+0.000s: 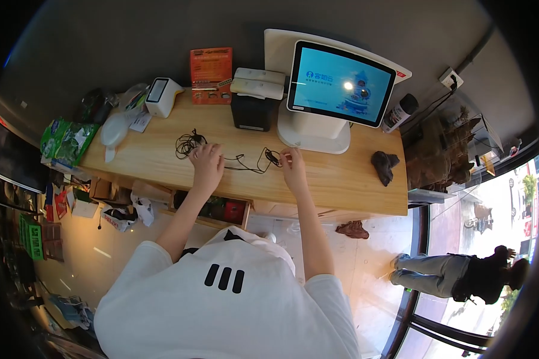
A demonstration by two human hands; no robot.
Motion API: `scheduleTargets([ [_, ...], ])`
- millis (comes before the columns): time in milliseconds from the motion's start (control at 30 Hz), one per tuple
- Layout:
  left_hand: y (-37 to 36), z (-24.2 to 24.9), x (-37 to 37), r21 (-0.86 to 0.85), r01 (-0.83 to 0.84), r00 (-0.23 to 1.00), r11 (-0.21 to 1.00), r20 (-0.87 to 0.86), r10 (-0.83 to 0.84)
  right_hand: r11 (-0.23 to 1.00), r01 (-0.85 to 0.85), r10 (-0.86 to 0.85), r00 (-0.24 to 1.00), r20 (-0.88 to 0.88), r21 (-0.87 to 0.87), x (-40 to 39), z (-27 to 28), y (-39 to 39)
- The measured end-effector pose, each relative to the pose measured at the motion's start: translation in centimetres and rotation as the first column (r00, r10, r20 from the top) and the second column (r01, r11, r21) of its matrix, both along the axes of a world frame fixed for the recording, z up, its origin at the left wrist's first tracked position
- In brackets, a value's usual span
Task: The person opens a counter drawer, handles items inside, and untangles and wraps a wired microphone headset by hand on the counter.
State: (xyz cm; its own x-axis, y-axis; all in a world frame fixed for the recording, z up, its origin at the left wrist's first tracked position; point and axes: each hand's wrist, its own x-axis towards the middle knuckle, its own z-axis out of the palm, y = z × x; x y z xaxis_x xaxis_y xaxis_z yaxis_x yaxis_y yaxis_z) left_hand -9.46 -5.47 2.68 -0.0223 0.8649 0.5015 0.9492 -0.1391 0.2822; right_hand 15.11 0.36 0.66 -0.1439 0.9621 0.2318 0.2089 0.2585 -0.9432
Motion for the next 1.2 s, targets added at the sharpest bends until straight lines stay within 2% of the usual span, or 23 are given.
scheduleTargets([
  [33, 0.1, 0.3, 1.6, -0.006, 0.127, 0.986, 0.992, 0.106, -0.125, 0.997, -0.066, 0.065, 0.997, -0.043, -0.035, -0.8, 0.3, -0.2],
  [100, 0.1, 0.5, 4.0, -0.089, 0.196, 0.930, 0.977, 0.334, -0.156, 0.993, -0.100, 0.095, 0.993, -0.072, -0.067, -2.1, 0.8, -0.5],
  [133, 0.4, 0.5, 4.2, -0.084, 0.191, 0.930, 0.978, 0.333, -0.153, 0.987, -0.124, 0.114, 0.988, -0.102, -0.099, -2.5, 1.0, -0.5],
  [200, 1.2, -0.2, 4.3, -0.273, 0.311, 0.687, 0.910, 0.727, -0.017, 0.986, -0.145, 0.132, 0.980, -0.151, -0.081, -2.8, 0.5, -0.2],
  [233, 1.7, -1.2, 4.0, -0.163, 0.335, 0.622, 0.928, 0.778, -0.088, 0.982, -0.177, 0.161, 0.969, -0.185, -0.072, -2.9, 0.4, -0.1],
  [267, 2.1, -2.2, 3.7, -0.163, 0.332, 0.623, 0.929, 0.777, -0.086, 0.976, -0.210, 0.192, 0.957, -0.219, -0.062, -3.0, 0.3, 0.0],
  [333, 2.7, -2.6, 3.1, -0.058, 0.408, 0.411, 0.911, 0.903, -0.127, 0.967, -0.252, 0.237, 0.946, -0.222, -0.042, -3.1, 0.7, 0.0],
  [400, 3.1, -2.2, 2.5, -0.074, 0.454, 0.389, 0.888, 0.913, -0.123, 0.955, -0.295, 0.283, 0.932, -0.224, -0.018, -3.2, 1.0, 0.2],
  [467, 2.8, -1.3, 2.1, -0.090, 0.497, 0.367, 0.863, 0.923, -0.115, 0.977, -0.210, 0.212, 0.975, -0.065, 0.025, -3.4, 1.0, 0.4],
  [500, 2.5, -0.6, 2.0, -0.082, 0.493, 0.321, 0.866, 0.942, -0.094, 0.976, -0.214, 0.215, 0.974, -0.064, 0.025, -3.6, 1.1, 0.2],
  [567, 2.1, 0.3, 1.6, -0.073, 0.486, 0.272, 0.871, 0.960, -0.072, 0.995, -0.090, 0.092, 0.995, -0.044, 0.039, -4.1, 1.3, -0.3],
  [633, 1.8, 0.9, 1.0, 0.041, 0.474, 0.139, 0.880, 0.983, -0.121, 0.992, -0.124, 0.124, 0.992, -0.012, -0.003, -4.4, 0.3, -0.9],
  [700, 1.4, 1.8, 0.5, 0.057, 0.459, 0.096, 0.887, 0.989, -0.113, 0.987, -0.155, 0.156, 0.988, 0.017, -0.048, -5.1, -0.2, -1.2],
  [767, 1.2, 2.3, -0.1, 0.072, 0.446, 0.055, 0.892, 0.993, -0.107, 0.954, -0.243, 0.244, 0.970, -0.018, -0.178, -6.6, -0.4, -1.5],
  [800, 1.1, 2.4, -0.5, 0.100, 0.466, 0.034, 0.879, 0.991, -0.131, 0.953, -0.246, 0.247, 0.969, -0.020, -0.177, -7.1, -0.6, -1.5],
  [867, 0.7, 2.8, -1.2, 0.128, 0.481, 0.018, 0.868, 0.988, -0.155, 0.868, -0.370, 0.273, 0.913, -0.302, -0.333, -8.4, -1.5, -0.9],
  [900, 0.3, 3.1, -1.4, 0.142, 0.486, 0.016, 0.862, 0.985, -0.172, 0.779, -0.490, 0.189, 0.778, -0.600, -0.390, -9.3, -1.4, -0.8],
  [933, 0.1, 3.4, -1.7, 0.157, 0.492, 0.014, 0.857, 0.982, -0.188, 0.777, -0.495, 0.194, 0.776, -0.600, -0.388, -9.7, -1.3, -0.9],
  [1000, -0.4, 3.5, -2.8, 0.153, 0.469, 0.023, 0.870, 0.983, -0.185, 0.798, -0.539, 0.348, 0.777, -0.524, -0.270, -10.0, -0.7, -1.4],
  [1133, -0.8, 3.7, -5.1, 0.141, 0.399, 0.069, 0.906, 0.981, -0.183, 0.807, -0.541, 0.397, 0.793, -0.462, -0.235, -10.2, -0.9, -0.7],
  [1200, -0.7, 3.3, -6.7, 0.141, 0.395, 0.071, 0.908, 0.981, -0.183, 0.861, -0.445, 0.345, 0.866, -0.363, -0.245, -10.0, 0.0, -0.7],
])
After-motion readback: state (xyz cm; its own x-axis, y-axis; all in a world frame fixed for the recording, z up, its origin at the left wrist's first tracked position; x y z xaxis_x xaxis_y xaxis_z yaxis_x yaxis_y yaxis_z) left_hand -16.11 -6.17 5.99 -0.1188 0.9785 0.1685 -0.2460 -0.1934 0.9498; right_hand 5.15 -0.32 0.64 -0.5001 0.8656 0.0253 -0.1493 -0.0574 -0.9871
